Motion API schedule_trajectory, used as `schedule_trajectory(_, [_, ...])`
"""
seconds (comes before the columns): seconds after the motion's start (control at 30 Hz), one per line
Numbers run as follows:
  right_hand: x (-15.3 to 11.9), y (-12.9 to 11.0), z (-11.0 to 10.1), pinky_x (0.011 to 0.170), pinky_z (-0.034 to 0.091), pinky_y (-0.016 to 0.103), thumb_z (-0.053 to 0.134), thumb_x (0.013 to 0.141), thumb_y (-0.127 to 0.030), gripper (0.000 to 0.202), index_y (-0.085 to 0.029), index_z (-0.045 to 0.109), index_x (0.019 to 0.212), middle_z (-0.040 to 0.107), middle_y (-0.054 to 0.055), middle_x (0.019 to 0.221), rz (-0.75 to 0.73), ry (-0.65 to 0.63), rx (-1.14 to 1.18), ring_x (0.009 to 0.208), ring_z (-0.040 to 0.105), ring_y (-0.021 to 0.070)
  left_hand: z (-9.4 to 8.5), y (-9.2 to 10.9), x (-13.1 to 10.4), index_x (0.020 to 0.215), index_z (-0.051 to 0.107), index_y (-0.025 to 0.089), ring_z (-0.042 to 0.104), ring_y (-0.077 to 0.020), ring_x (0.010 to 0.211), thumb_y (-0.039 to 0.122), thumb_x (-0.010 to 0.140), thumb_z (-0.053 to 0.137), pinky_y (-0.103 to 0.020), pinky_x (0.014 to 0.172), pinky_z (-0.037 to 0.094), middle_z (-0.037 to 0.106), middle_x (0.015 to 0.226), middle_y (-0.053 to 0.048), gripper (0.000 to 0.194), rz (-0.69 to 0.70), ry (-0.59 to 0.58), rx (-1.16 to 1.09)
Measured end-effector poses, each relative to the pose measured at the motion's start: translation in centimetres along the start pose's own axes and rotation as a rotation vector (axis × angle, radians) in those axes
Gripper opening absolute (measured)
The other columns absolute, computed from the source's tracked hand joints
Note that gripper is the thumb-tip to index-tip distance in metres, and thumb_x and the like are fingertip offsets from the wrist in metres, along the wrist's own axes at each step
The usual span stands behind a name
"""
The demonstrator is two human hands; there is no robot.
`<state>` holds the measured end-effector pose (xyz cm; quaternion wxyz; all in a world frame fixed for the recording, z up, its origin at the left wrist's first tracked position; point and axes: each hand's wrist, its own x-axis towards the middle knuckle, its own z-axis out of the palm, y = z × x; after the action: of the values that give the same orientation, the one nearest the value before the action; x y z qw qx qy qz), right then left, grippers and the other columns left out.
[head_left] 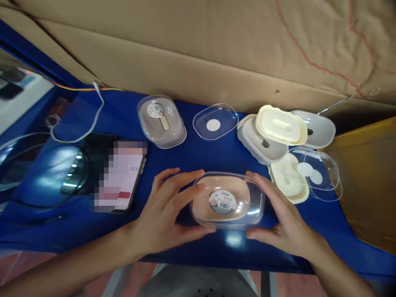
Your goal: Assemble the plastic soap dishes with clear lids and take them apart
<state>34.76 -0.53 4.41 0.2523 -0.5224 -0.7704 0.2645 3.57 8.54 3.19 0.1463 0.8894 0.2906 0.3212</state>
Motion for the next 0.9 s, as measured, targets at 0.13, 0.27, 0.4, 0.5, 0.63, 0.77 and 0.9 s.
schedule_trajectory(0.13, [0.6,0.4,0.4,0.118,0.057,0.054,0.068,0.101,-0.064,0.1,-0.027,0.018,0.178,0.05,0.015,0.171,-0.057,-0.033,-0.082,0.153,0.054,0.0367,-0.1,-0.3,-0.6,0.135,0.054,0.019,0.073,-0.0322,0.119,0.067,0.101,0.067,-0.059,0.114,0.049,0.073,0.132,-0.019,0.06,-0.01,0.0,0.024])
schedule_trajectory(0.27, [1.1,0.6,0.5,0.12,0.056,0.05,0.066,0.106,-0.055,0.09,-0.024,0.021,0.177,0.051,0.016,0.17,-0.109,-0.061,-0.096,0.155,0.053,0.0332,0.1,-0.4,-0.6,0.131,0.057,0.019,0.074,-0.0336,0.116,0.062,0.102,0.066,-0.061,0.112,0.048,0.073,0.129,-0.019,0.053,-0.018,-0.082,0.065])
schedule_trajectory(0.4, [1.4,0.7,0.2,0.123,0.054,0.048,0.066,0.107,-0.053,0.085,-0.023,0.026,0.176,0.05,0.015,0.171,-0.129,-0.095,-0.132,0.156,0.052,0.0315,0.2,-0.5,-0.5,0.135,0.057,0.016,0.074,-0.0352,0.114,0.054,0.1,0.071,-0.065,0.112,0.046,0.074,0.125,-0.019,0.054,0.014,-0.148,0.098])
schedule_trajectory(0.5, [1.4,0.7,-0.1,0.124,0.052,0.047,0.067,0.107,-0.048,0.084,-0.022,0.027,0.176,0.049,0.014,0.172,-0.151,-0.124,-0.149,0.156,0.051,0.0304,0.1,-0.6,-0.5,0.14,0.057,0.015,0.074,-0.0345,0.112,0.058,0.1,0.07,-0.063,0.113,0.045,0.074,0.123,-0.018,0.06,0.03,-0.16,0.118])
schedule_trajectory(0.63, [1.3,0.4,-0.3,0.128,0.049,0.047,0.071,0.106,-0.04,0.085,-0.02,0.027,0.176,0.049,0.014,0.172,-0.183,-0.128,-0.177,0.156,0.052,0.0304,-0.1,-0.4,-0.4,0.147,0.054,0.009,0.073,-0.0333,0.109,0.06,0.102,0.068,-0.06,0.114,0.044,0.075,0.122,-0.019,0.07,0.026,-0.199,0.132])
schedule_trajectory(0.77, [1.4,0.2,0.0,0.128,0.049,0.046,0.069,0.107,-0.038,0.084,-0.019,0.026,0.176,0.049,0.014,0.172,-0.178,-0.118,-0.199,0.156,0.051,0.0303,0.0,-0.2,-0.1,0.149,0.052,0.002,0.071,-0.035,0.11,0.061,0.102,0.068,-0.06,0.112,0.044,0.073,0.121,-0.022,0.078,-0.003,-0.251,0.125])
schedule_trajectory(0.9, [1.5,0.9,0.4,0.13,0.044,0.051,0.061,0.111,-0.045,0.082,-0.02,0.019,0.178,0.051,0.015,0.17,-0.2,-0.093,-0.299,0.157,0.05,0.0314,0.0,-0.2,0.1,0.153,0.048,0.002,0.07,-0.0375,0.114,0.057,0.101,0.067,-0.059,0.11,0.045,0.072,0.124,-0.023,0.078,-0.035,-0.256,0.195])
